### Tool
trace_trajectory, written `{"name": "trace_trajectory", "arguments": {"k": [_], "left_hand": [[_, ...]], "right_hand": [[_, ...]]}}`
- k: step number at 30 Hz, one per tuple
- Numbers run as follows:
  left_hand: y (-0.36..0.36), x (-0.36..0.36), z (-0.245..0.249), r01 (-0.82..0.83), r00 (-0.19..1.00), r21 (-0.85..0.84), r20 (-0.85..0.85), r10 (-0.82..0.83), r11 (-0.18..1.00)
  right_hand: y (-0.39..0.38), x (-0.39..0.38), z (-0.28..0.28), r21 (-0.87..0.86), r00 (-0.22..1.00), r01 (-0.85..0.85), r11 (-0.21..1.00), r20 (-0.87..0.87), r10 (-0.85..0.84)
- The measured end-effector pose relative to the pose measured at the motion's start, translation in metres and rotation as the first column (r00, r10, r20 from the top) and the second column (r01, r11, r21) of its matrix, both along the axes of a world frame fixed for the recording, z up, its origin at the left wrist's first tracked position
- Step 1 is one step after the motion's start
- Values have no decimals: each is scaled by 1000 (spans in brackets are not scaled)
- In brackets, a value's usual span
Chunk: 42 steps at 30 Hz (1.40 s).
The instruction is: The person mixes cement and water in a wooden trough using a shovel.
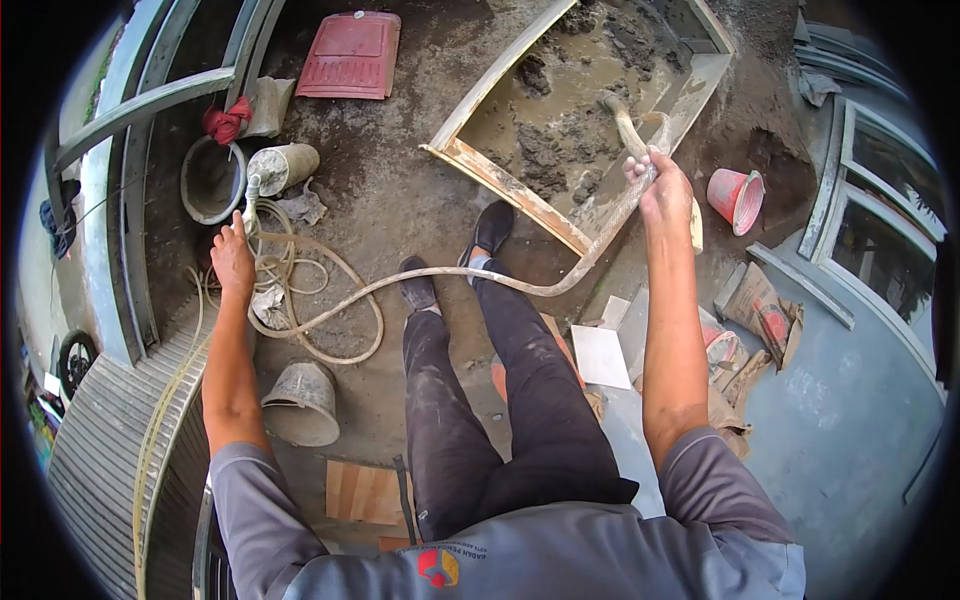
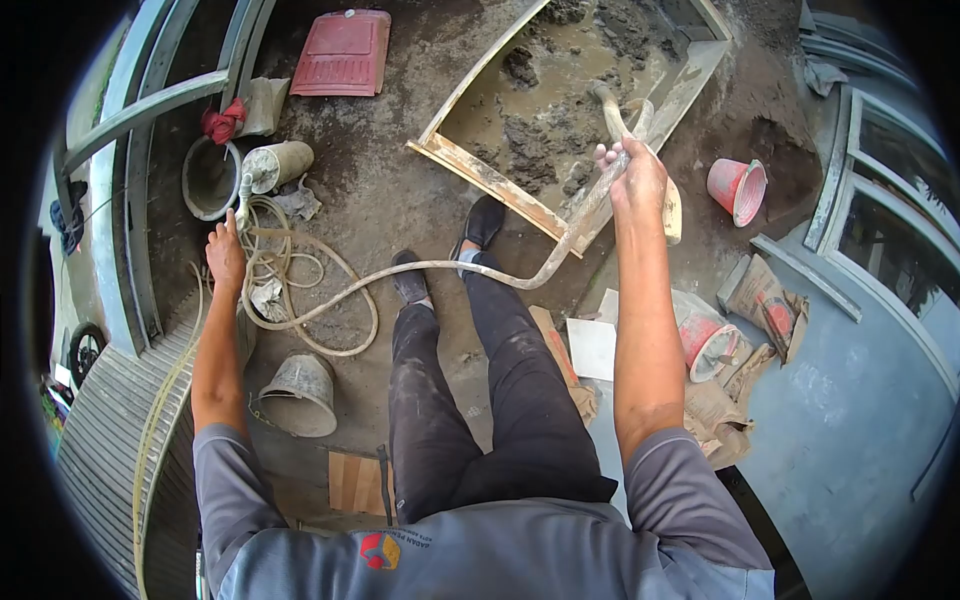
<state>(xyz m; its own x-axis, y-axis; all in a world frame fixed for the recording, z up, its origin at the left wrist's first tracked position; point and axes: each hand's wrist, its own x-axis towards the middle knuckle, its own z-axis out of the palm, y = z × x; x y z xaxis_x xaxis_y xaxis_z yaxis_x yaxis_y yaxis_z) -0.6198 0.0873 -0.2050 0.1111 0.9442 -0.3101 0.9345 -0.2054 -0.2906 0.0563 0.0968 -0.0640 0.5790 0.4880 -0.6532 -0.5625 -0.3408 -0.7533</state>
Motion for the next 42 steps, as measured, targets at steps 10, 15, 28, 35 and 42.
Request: {"name": "trace_trajectory", "arguments": {"k": [10, 15, 28, 35, 42], "left_hand": [[-133, 234, 204, -94, -184, -575, 812, 553, 813], [-182, 133, 217, -464, -319, -654, 752, 576, 597], [-300, -120, 187, -913, -317, -378, 416, 852, -155], [-214, 27, 167, -571, -161, -728, 552, 818, 379], [-92, 309, 229, -137, 183, -666, 711, 679, 734]], "right_hand": [[14, -313, 57, 233, 915, -60, 971, -377, 147], [-17, -462, 95, -148, 586, -768, 623, 232, 777], [-219, -118, 107, -491, 376, -698, 522, 370, 850], [-195, 62, 37, -440, 641, -321, 839, 551, 534], [-62, 112, -2, -641, 562, -351, 682, 439, 702]]}}
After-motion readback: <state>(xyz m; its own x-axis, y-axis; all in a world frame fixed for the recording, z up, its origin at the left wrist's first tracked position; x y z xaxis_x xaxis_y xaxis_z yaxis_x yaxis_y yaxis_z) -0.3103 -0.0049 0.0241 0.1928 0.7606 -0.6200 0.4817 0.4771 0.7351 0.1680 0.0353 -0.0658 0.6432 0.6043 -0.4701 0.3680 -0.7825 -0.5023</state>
